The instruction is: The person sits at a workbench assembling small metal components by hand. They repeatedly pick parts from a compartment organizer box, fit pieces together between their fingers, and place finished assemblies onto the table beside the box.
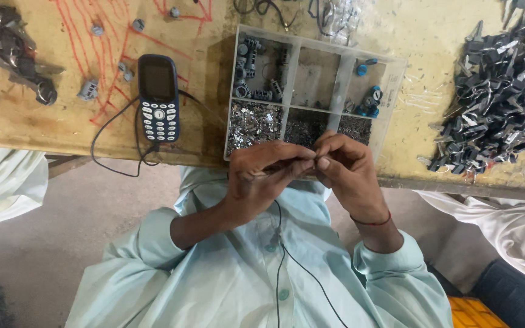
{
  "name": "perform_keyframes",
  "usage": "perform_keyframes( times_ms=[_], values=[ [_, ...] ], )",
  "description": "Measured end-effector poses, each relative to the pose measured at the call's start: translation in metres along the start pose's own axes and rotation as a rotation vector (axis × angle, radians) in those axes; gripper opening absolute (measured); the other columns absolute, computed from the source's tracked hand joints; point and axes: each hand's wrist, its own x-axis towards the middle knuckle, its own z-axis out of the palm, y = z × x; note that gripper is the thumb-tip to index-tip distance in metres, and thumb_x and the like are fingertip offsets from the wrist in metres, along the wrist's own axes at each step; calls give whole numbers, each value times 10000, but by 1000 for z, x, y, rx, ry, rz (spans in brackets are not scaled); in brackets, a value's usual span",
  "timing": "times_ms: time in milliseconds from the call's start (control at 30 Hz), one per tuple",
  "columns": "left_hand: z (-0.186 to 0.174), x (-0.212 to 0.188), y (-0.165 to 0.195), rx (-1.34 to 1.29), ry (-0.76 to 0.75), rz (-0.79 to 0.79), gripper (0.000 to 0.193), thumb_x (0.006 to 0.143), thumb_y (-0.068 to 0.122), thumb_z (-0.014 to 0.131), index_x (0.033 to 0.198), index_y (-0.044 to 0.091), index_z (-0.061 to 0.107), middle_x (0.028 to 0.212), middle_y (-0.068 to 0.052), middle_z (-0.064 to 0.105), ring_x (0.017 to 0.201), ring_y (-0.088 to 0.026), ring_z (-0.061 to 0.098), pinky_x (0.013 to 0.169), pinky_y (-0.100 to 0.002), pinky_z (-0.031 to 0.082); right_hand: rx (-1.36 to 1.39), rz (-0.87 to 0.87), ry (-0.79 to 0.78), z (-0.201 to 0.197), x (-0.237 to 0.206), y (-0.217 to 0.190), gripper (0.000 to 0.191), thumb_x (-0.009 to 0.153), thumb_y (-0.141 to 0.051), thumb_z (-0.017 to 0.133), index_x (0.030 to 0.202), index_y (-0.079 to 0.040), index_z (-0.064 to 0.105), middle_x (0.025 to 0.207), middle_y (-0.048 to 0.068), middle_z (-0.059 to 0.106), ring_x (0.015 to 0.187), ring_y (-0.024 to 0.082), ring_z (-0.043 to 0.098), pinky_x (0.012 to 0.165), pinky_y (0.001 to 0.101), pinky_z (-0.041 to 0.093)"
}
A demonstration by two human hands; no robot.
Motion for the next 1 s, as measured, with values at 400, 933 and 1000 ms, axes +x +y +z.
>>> perform_keyframes(
  times_ms=[400,933,1000],
  values=[
    [-6,1,1,-334,-100,-135,168,981,30,759,1144,72,752,987,-64,757,915,-162,760,792,-289,632,-229,13,-116,6,-4,-24,91,1016,-48,656,1073,22,646,1026,70,590,775,110,590,641,238,495],
    [-21,6,16,7,-171,87,274,945,-5,759,1204,48,685,1078,-76,739,980,-178,750,857,-290,605,-1052,-472,-74,26,-12,-33,162,970,-1,695,1109,-22,615,1063,68,626,876,146,654,742,274,549],
    [-22,7,20,161,-166,103,225,925,2,744,1142,34,691,1030,-78,727,960,-175,745,836,-277,600,-744,-330,-61,26,-8,-33,275,984,-19,687,1189,-23,503,1145,81,592,933,136,673,734,273,583]
  ],
)
